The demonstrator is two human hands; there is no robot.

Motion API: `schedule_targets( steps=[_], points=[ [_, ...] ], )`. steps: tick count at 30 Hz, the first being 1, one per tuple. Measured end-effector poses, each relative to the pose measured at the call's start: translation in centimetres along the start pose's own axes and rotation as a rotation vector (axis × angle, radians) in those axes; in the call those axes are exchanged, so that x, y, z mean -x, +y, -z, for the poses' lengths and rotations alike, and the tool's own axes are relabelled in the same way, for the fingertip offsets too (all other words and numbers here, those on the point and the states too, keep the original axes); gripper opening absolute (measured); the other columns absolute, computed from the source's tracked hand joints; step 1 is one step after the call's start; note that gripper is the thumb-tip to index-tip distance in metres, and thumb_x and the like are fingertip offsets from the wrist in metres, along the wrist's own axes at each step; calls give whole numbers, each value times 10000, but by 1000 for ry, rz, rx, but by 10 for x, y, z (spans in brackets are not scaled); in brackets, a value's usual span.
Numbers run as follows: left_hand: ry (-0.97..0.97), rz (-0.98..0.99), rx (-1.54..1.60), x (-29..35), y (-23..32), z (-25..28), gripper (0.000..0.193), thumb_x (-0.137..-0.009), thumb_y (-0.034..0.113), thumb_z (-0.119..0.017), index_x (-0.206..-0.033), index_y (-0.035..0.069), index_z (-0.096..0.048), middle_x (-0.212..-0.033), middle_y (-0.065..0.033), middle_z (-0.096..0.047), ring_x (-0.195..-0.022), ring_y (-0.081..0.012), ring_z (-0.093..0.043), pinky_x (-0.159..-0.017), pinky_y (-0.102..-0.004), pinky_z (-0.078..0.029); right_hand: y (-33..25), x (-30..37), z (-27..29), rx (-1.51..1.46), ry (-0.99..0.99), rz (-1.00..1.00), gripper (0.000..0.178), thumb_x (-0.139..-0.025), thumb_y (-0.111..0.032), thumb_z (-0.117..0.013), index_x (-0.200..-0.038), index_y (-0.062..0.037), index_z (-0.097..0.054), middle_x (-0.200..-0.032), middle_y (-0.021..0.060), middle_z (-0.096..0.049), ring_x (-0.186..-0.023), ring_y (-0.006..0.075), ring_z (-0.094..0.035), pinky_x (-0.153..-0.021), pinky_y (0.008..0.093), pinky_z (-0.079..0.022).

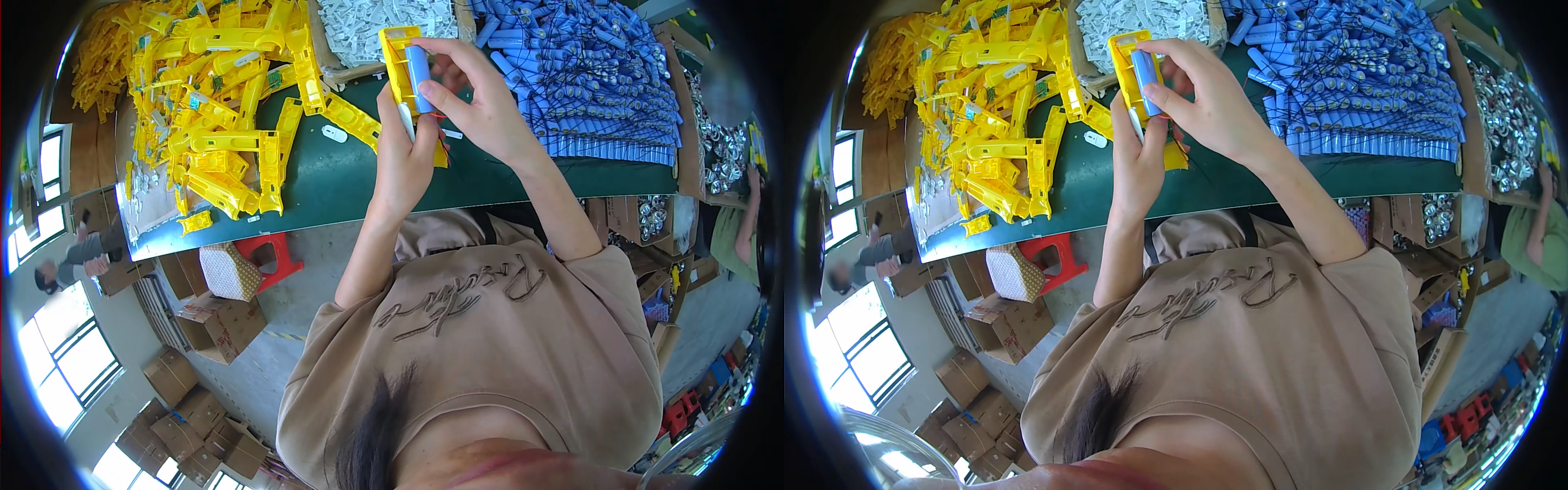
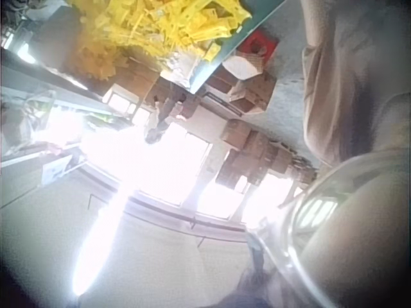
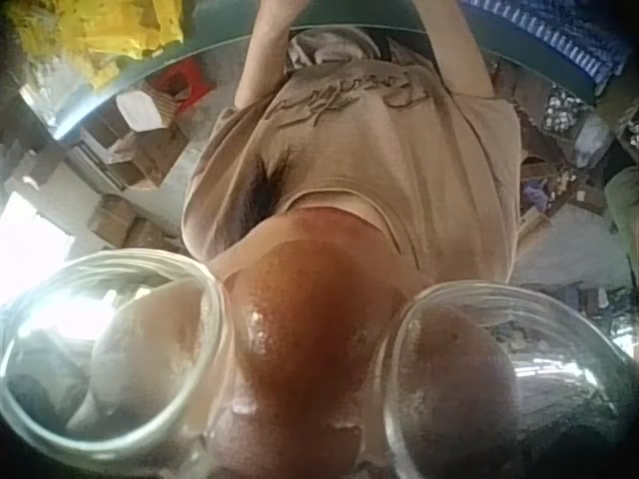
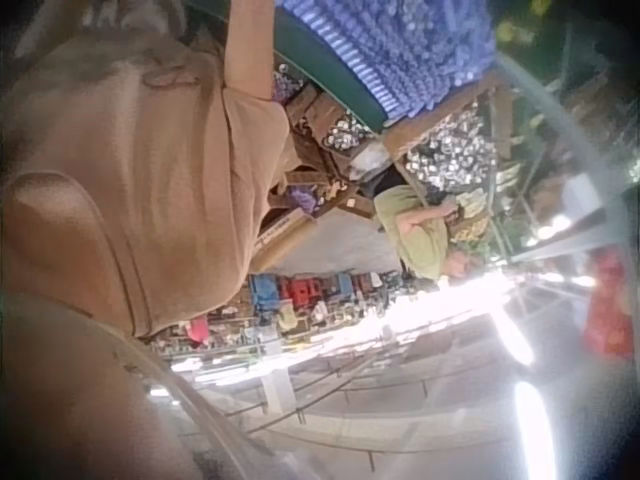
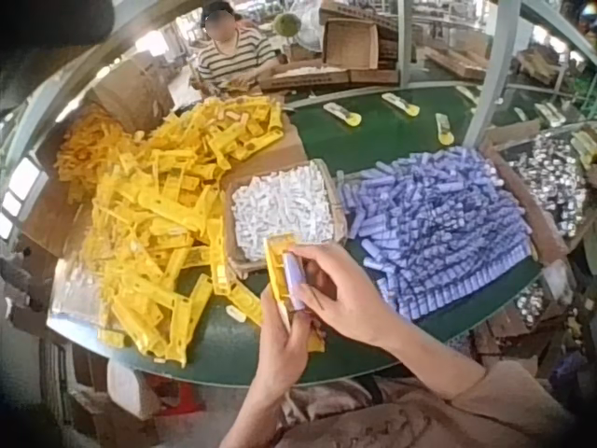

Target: Manually assembling electronic components by inserting batteries and circuit boards into yellow plastic housings.

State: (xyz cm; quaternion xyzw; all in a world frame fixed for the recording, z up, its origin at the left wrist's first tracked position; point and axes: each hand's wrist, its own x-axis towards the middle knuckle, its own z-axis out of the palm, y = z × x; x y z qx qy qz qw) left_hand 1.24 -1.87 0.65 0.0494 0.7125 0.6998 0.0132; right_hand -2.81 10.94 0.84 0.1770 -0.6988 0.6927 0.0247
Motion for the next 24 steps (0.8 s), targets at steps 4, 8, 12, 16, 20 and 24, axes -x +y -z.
schedule_targets(
  steps=[4,8,12,16,20,24],
  points=[
    [46,22,-107,0,1,0,356,-912,22,-403,-1256,7,-312,-893,-82,-517,-695,-102,-529,-573,-243,-473,3,-1,2,269,-1,80,429,-840,-124,-617,-1252,-110,-495,-921,61,-528,-717,135,-494,-653,266,-446],
    [46,52,-119,-4,3,-2,344,-906,25,-428,-1237,10,-336,-883,-74,-508,-697,-100,-527,-565,-247,-459,12,0,-4,255,34,92,487,-851,-150,-605,-1314,-135,-454,-949,82,-495,-707,149,-480,-650,276,-432],
    [25,30,-162,-7,-8,5,425,-894,35,-451,-1282,-1,-283,-959,-141,-536,-796,-174,-560,-640,-301,-462,12,0,-4,247,52,-5,559,-859,-191,-604,-1366,-116,-382,-994,136,-476,-781,193,-498,-699,305,-439],
    [12,72,66,-11,-13,6,380,-895,3,-425,-1265,22,-338,-988,-65,-516,-762,-89,-511,-627,-232,-445,40,-1,-12,68,-26,-94,612,-893,-370,-528,-1394,-84,-323,-981,135,-528,-882,242,-527,-786,329,-437],
    [14,187,234,-4,-7,26,375,-914,46,-408,-1276,45,-311,-955,-104,-541,-732,-143,-559,-611,-283,-506,5,-4,9,154,-25,-132,558,-917,-256,-507,-1408,-95,-298,-1002,78,-458,-752,113,-473,-696,258,-436],
    [176,144,353,0,-9,57,363,-911,50,-401,-1263,59,-313,-911,-125,-549,-720,-166,-567,-616,-305,-514,8,-39,67,339,15,-87,325,-887,-269,-544,-1146,-74,-577,-883,87,-636,-752,146,-603,-696,297,-493]
  ],
)
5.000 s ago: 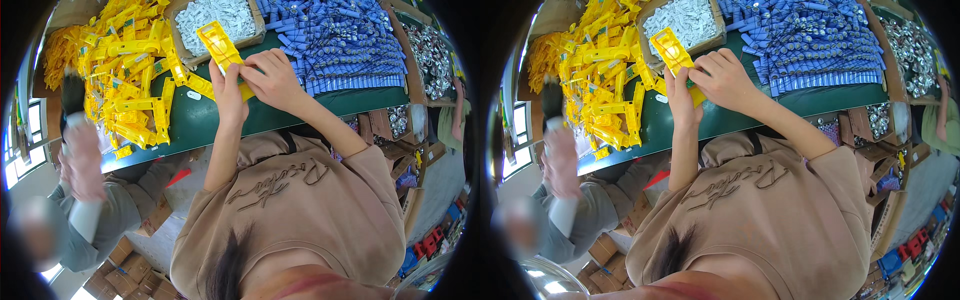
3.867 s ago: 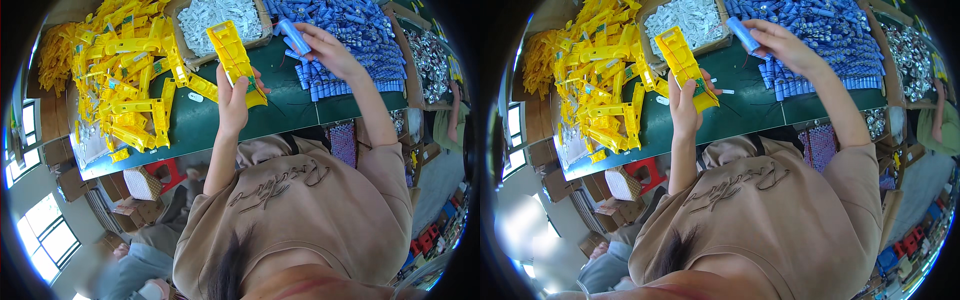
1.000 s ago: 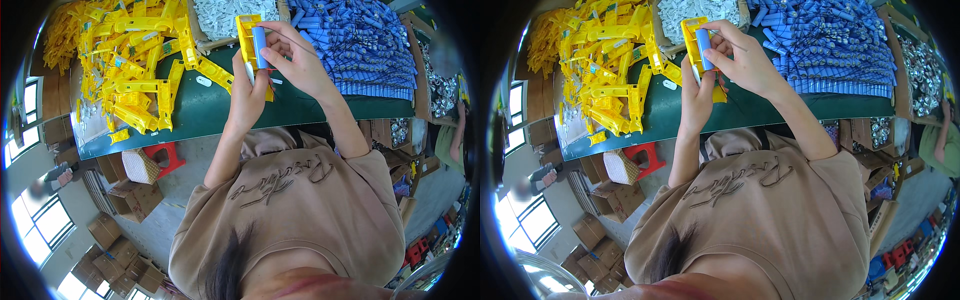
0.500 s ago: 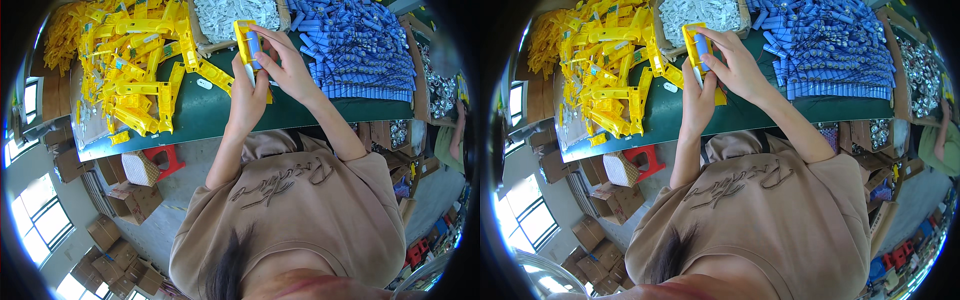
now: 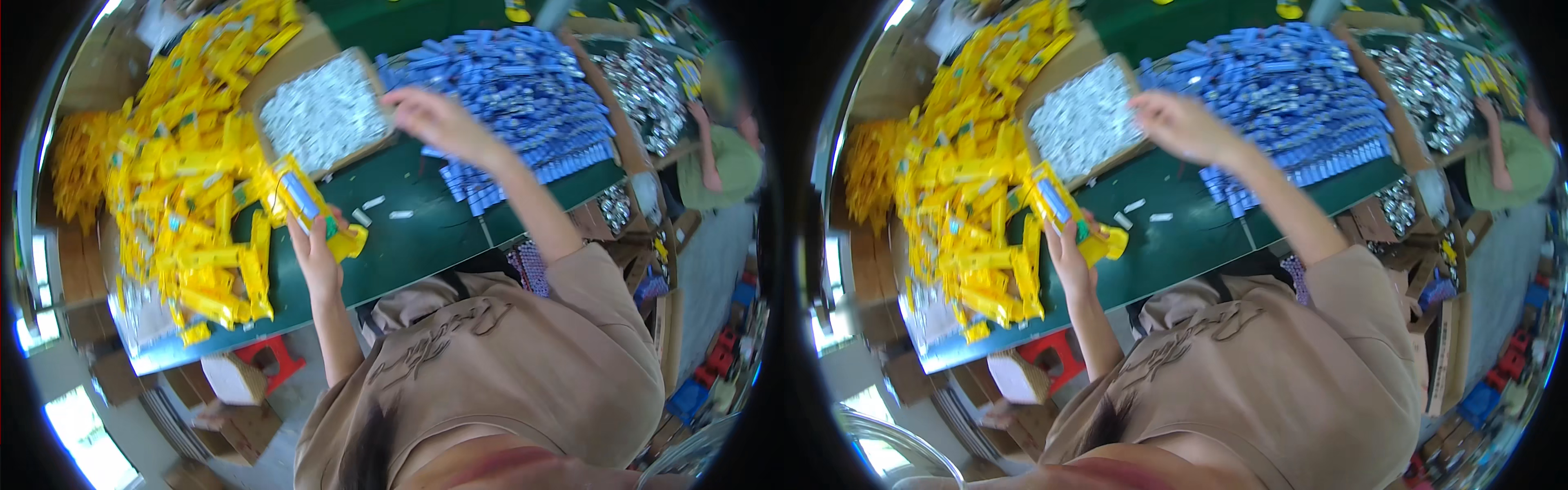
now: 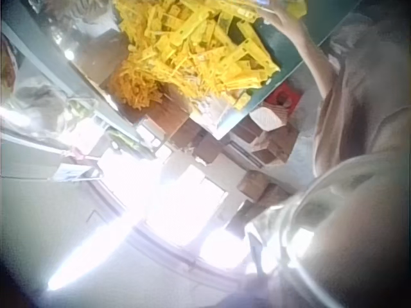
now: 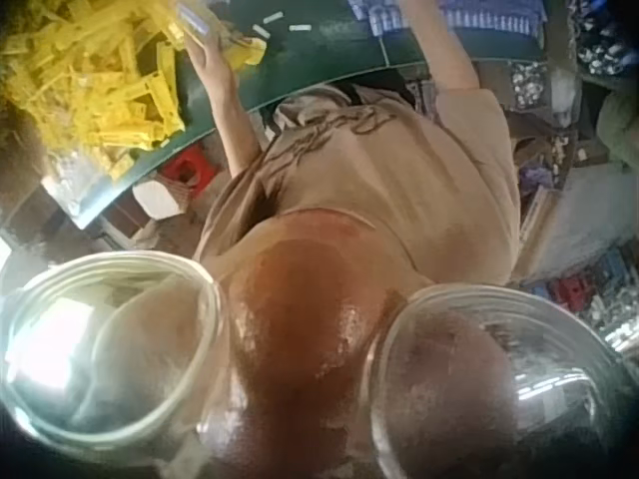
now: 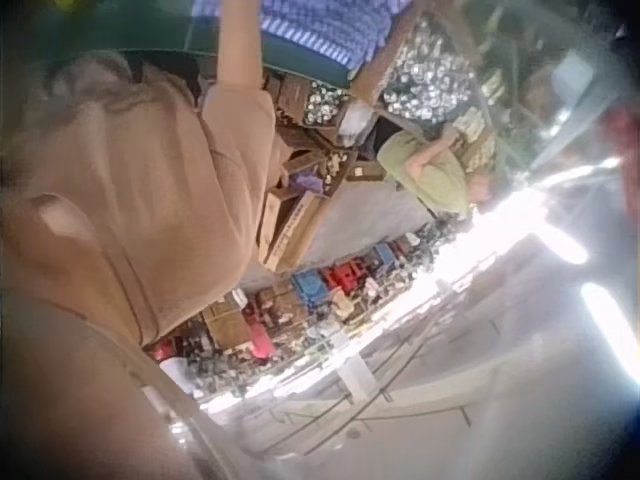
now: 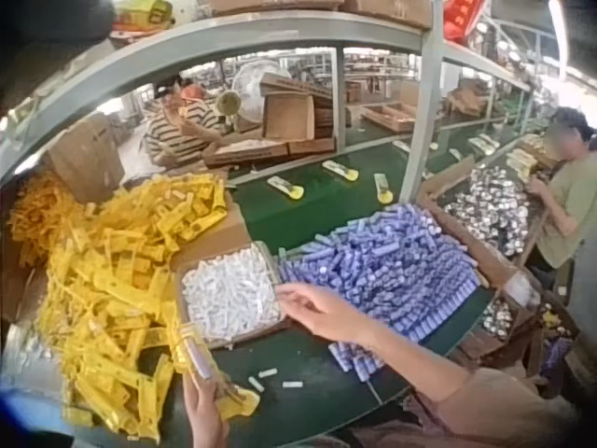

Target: Manually assembling electronic components by inserting batteries and circuit boards into yellow plastic housings.

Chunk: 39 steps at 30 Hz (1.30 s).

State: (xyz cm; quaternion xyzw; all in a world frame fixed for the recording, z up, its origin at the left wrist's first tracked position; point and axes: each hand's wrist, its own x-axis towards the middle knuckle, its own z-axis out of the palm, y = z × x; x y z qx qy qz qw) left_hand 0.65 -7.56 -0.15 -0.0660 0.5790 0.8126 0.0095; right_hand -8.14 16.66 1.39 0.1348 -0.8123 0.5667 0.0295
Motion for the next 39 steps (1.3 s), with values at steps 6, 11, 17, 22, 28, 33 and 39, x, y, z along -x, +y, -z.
schedule_targets(
  steps=[6,11,17,22,28,33,39],
  points=[
    [28,-66,-4,-7,-5,11,325,-902,73,-401,-1222,44,-352,-915,-125,-544,-731,-187,-571,-621,-333,-532,41,-95,12,607,-57,352,199,-868,-118,-520,-1041,-91,-614,-717,26,-570,-690,154,-531,-624,315,-433],
    [82,-36,-17,-1,-5,20,385,-894,72,-394,-1271,41,-325,-919,-127,-548,-726,-187,-572,-622,-332,-533,61,-146,-39,724,-106,732,208,-804,-80,-549,-998,-114,-614,-826,63,-593,-853,269,-553,-764,388,-443],
    [78,-31,-29,0,-5,29,378,-887,66,-387,-1259,38,-327,-918,-125,-553,-731,-184,-576,-629,-326,-530,75,-142,-56,857,-363,673,183,-768,-107,-590,-951,-116,-588,-865,82,-578,-868,271,-588,-780,381,-464],
    [29,-4,8,-3,-10,29,328,-907,44,-393,-1229,36,-330,-924,-106,-543,-750,-157,-565,-661,-308,-523,70,-141,-59,1005,-289,761,158,-793,-158,-607,-933,-96,-565,-905,80,-557,-868,260,-589,-768,376,-465],
    [58,14,-10,-1,-11,24,358,-877,65,-394,-1229,45,-336,-911,-125,-552,-733,-183,-583,-636,-325,-534,39,-126,-41,529,-333,365,136,-862,-179,-582,-920,-77,-513,-801,37,-542,-711,148,-551,-639,287,-452],
    [-10,-14,33,5,0,19,334,-901,44,-399,-1224,33,-316,-927,-114,-545,-742,-163,-570,-642,-320,-532,-3,-74,-31,-156,-266,179,114,-889,-161,-549,-931,-60,-516,-732,12,-560,-639,71,-504,-575,214,-414],
    [-132,-37,47,15,16,-6,392,-895,68,-428,-1261,32,-291,-935,-127,-543,-728,-170,-575,-633,-321,-532,-55,-22,-15,-525,-338,42,316,-873,-91,-519,-1180,-16,-496,-759,61,-622,-714,101,-587,-639,204,-457]
  ],
)
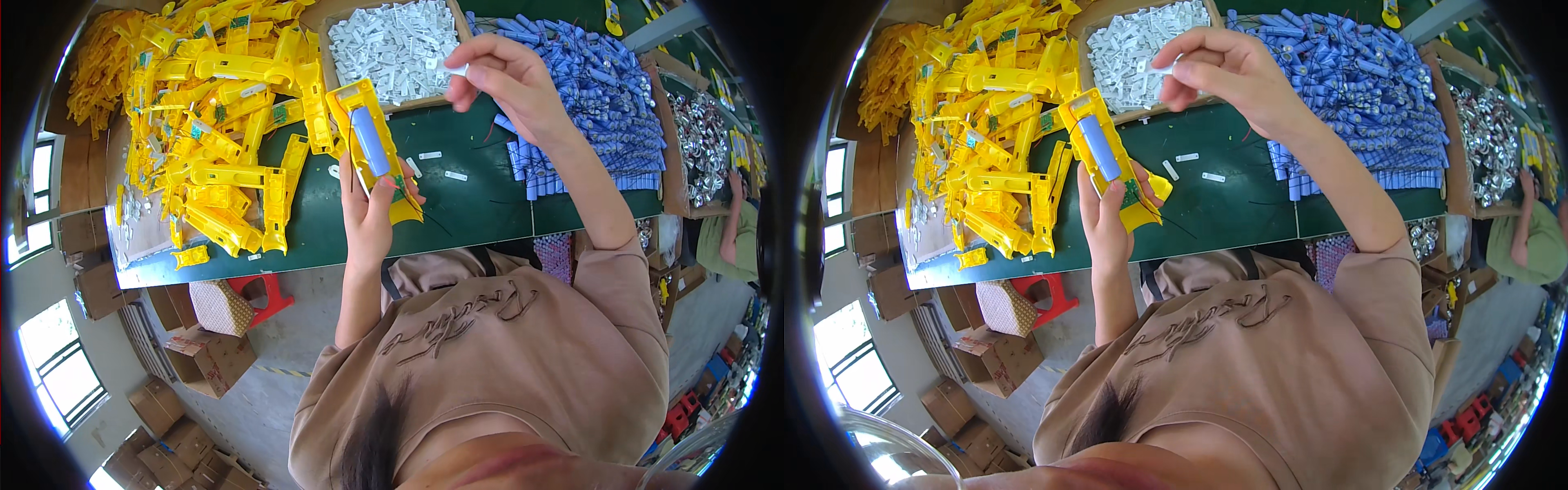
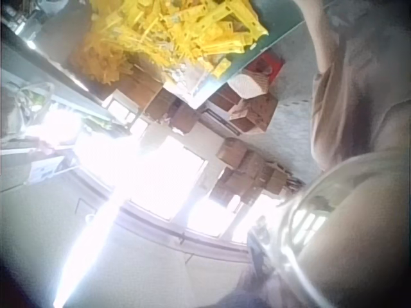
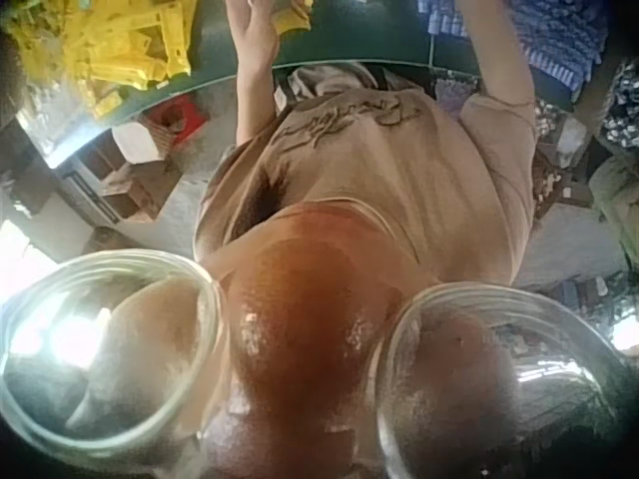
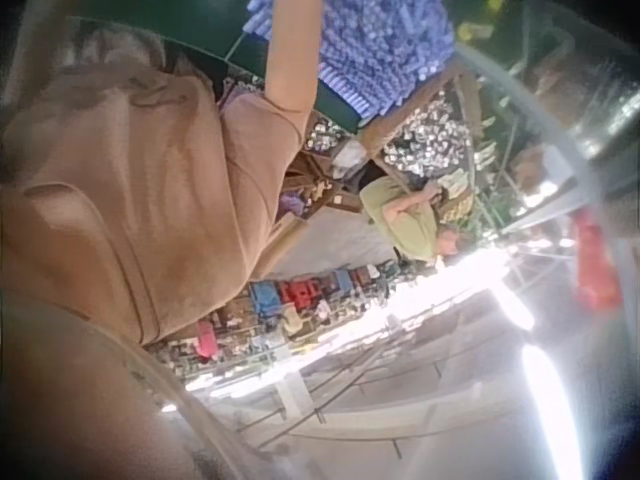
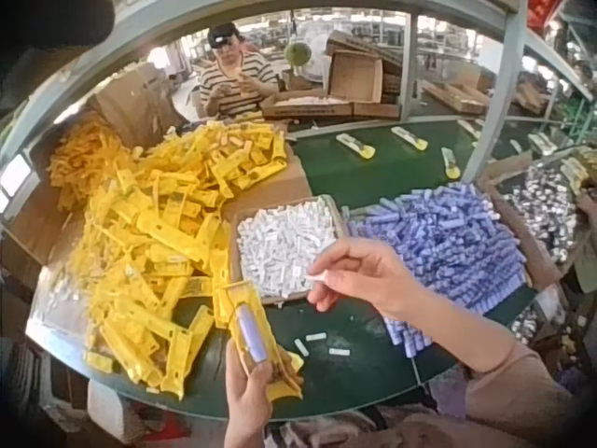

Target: Manually assembling electronic components by inserting batteries and circuit boards into yellow plastic housings.

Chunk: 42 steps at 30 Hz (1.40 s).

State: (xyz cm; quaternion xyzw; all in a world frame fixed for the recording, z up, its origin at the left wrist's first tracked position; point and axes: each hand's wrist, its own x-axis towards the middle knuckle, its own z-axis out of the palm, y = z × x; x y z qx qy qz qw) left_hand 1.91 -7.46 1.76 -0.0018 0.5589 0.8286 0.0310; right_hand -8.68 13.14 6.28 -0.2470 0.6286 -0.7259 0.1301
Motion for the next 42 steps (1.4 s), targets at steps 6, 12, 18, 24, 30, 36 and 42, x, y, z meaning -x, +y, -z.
schedule_targets(
  steps=[6,12,18,24,30,36,42],
  points=[
    [-93,-1,4,10,8,-20,451,-895,80,-443,-1304,34,-259,-941,-136,-537,-729,-178,-568,-632,-315,-525,-22,30,-7,-3,-66,61,198,-890,-108,-540,-1061,-10,-558,-1004,147,-629,-885,171,-631,-767,263,-507],
    [-143,0,-71,16,11,-36,454,-894,40,-412,-1314,32,-242,-962,-137,-529,-751,-169,-562,-656,-310,-524,-16,41,-15,150,122,270,165,-876,-88,-578,-1017,-2,-583,-869,56,-617,-752,90,-585,-705,210,-481],
    [-184,27,-109,18,7,-49,491,-876,-7,-388,-1338,25,-226,-973,-124,-525,-806,-157,-559,-678,-304,-530,-12,37,-33,-111,251,205,125,-853,-63,-604,-965,-8,-598,-867,19,-599,-771,76,-576,-712,201,-476],
    [-153,-87,-311,15,-7,-46,403,-909,95,-431,-1281,27,-291,-957,-142,-543,-744,-174,-575,-633,-308,-527,11,33,-35,644,570,506,123,-835,-103,-631,-929,-33,-595,-811,6,-584,-702,61,-525,-625,189,-428],
    [-108,-53,-247,14,-6,-46,402,-915,85,-422,-1288,30,-283,-957,-137,-540,-758,-162,-567,-640,-305,-528,8,33,-39,-16,531,249,104,-846,-94,-617,-902,-13,-584,-782,7,-584,-712,44,-539,-615,188,-443],
    [-164,-36,-408,13,-2,-48,411,-916,73,-416,-1298,35,-270,-951,-116,-532,-751,-144,-557,-644,-295,-526,12,25,-34,325,438,272,113,-868,-93,-602,-929,-13,-551,-765,0,-565,-666,37,-509,-581,171,-412],
    [-199,50,-363,15,0,-41,424,-905,72,-419,-1299,29,-270,-944,-113,-534,-745,-144,-558,-636,-294,-524,17,22,-18,599,339,137,148,-864,-122,-608,-988,-49,-570,-709,42,-559,-568,78,-493,-513,221,-389]
  ],
)
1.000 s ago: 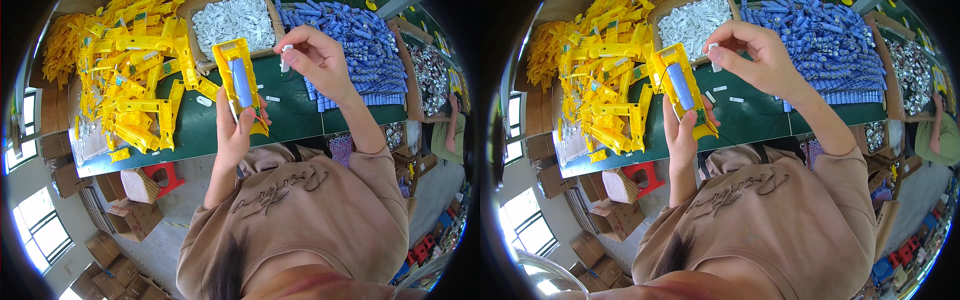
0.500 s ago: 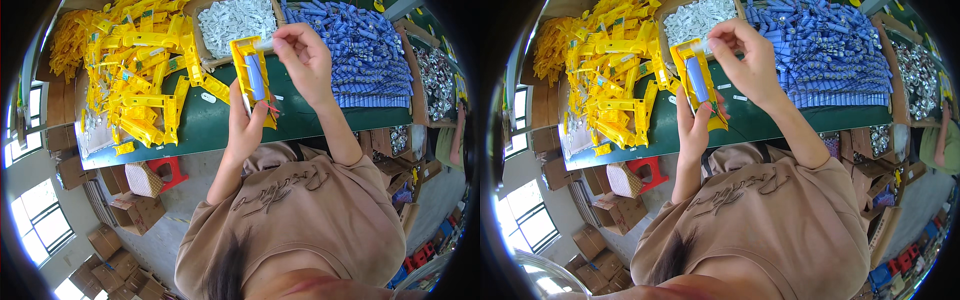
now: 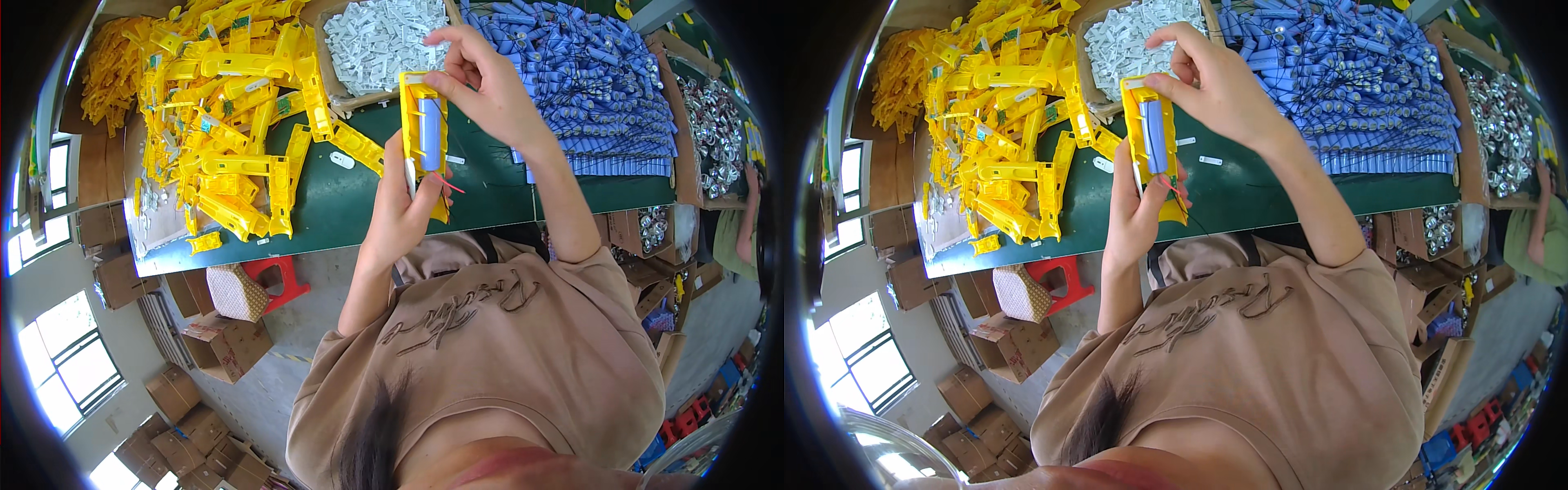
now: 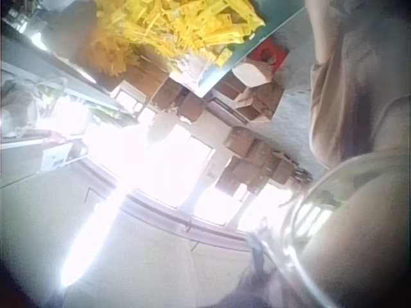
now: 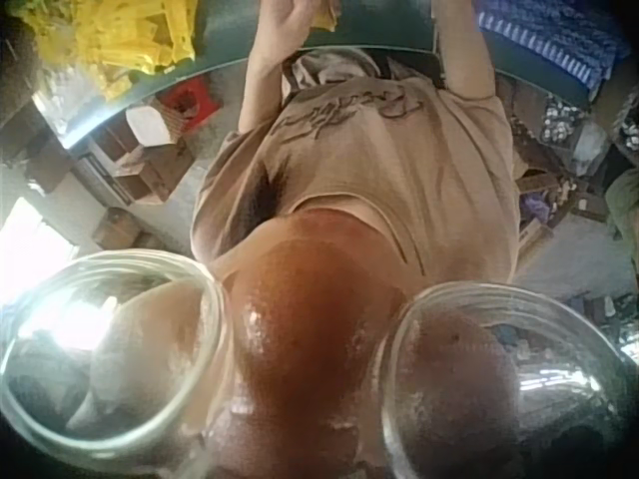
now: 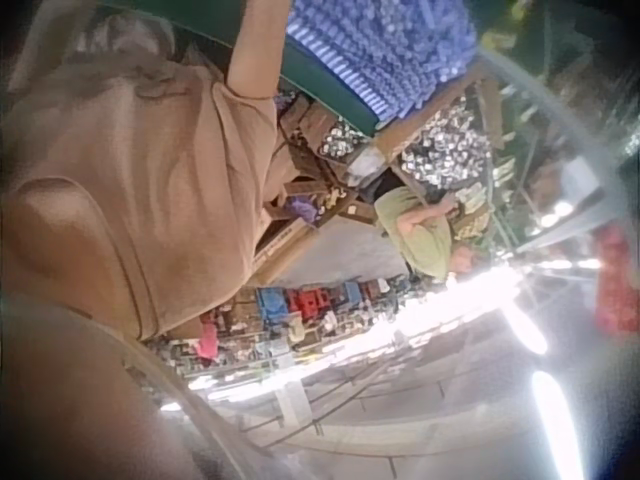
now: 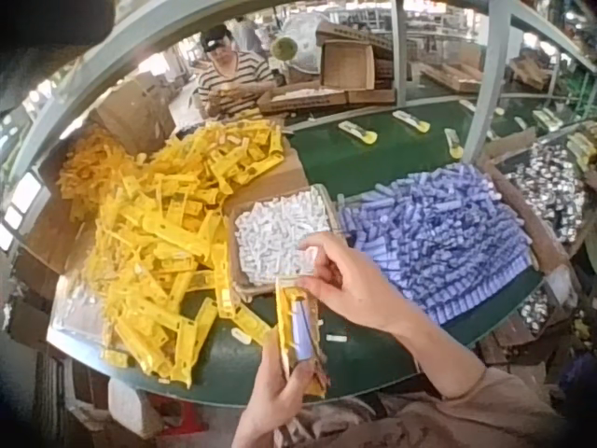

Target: Manually assembling electronic components by inserting batteries and circuit boards into yellow plastic housings.

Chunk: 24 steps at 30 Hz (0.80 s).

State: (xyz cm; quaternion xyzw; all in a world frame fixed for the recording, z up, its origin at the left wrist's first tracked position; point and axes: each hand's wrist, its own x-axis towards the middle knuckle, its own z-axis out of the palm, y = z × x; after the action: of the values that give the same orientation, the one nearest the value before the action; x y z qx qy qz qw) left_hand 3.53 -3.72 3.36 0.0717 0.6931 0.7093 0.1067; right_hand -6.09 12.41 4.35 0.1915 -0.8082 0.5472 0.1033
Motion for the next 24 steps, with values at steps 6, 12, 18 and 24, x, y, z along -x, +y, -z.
schedule_targets(
  steps=[6,12,18,24],
  points=[
    [-90,179,222,-5,1,5,457,-888,21,-419,-1318,48,-267,-916,-102,-537,-729,-141,-559,-621,-297,-512,28,-22,15,-136,-493,111,271,-914,-136,-520,-1180,-92,-554,-767,14,-566,-723,75,-533,-657,221,-439],
    [6,119,354,-26,-16,6,413,-879,114,-409,-1269,23,-308,-918,-142,-544,-728,-196,-578,-604,-339,-541,47,-11,10,-548,-148,-128,462,-913,-230,-549,-1332,-97,-407,-1006,90,-596,-840,125,-575,-777,249,-475],
    [-40,-95,221,-76,-35,-8,663,-894,67,-463,-1433,41,-77,-1133,-156,-481,-939,-203,-558,-776,-303,-482,32,-11,-10,-630,-97,-280,608,-836,-126,-610,-1370,-101,-319,-1078,103,-570,-880,143,-585,-776,257,-486],
    [3,-207,-92,-101,-6,19,723,-869,94,-575,-1429,10,-125,-1241,-175,-463,-1105,-236,-486,-933,-350,-394,57,-108,68,-474,15,-534,590,-875,-437,-501,-1349,-104,-386,-1345,189,-439,-1254,199,-416,-1033,335,-319]
  ],
)
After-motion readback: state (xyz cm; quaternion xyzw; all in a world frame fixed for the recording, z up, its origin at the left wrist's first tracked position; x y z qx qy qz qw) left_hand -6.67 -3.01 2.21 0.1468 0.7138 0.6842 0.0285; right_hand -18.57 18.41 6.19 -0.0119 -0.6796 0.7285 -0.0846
